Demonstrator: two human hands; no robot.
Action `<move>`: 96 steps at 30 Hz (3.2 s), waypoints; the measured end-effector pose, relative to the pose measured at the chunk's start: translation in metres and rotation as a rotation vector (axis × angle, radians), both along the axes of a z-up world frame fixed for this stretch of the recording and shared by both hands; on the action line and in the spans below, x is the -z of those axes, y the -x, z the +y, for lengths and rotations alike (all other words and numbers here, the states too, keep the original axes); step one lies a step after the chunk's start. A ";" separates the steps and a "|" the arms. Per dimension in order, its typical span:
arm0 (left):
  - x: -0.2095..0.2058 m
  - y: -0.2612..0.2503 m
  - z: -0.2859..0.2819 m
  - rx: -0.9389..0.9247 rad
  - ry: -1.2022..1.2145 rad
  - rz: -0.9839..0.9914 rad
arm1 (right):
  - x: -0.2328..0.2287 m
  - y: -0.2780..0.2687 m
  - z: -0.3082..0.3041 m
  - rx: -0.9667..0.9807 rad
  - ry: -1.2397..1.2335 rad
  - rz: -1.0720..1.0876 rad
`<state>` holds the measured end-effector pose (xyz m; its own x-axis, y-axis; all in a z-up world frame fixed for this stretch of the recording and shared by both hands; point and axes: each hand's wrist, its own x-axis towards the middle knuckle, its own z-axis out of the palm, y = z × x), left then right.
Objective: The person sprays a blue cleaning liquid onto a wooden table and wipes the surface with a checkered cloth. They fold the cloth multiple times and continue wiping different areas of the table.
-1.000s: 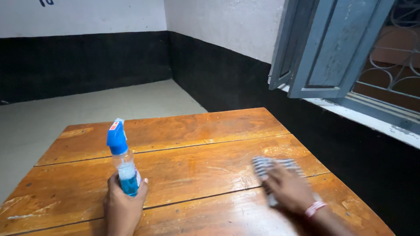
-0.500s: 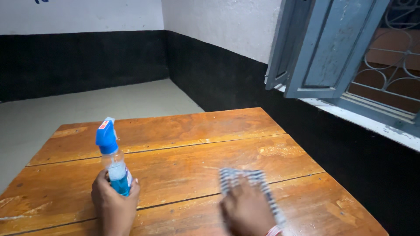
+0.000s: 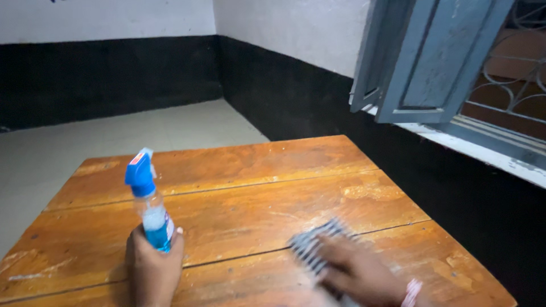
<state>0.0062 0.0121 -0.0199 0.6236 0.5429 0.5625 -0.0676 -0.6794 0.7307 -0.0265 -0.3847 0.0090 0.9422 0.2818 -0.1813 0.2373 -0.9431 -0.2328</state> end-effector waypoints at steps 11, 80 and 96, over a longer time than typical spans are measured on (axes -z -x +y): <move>-0.002 -0.004 -0.008 0.045 -0.050 -0.120 | 0.002 -0.079 0.010 0.361 -0.016 -0.264; -0.039 0.039 -0.050 0.627 -0.453 0.052 | -0.062 0.042 0.078 -0.158 -0.001 -0.079; -0.034 0.038 -0.083 0.802 -0.137 0.308 | -0.048 -0.017 0.029 0.279 -1.077 0.469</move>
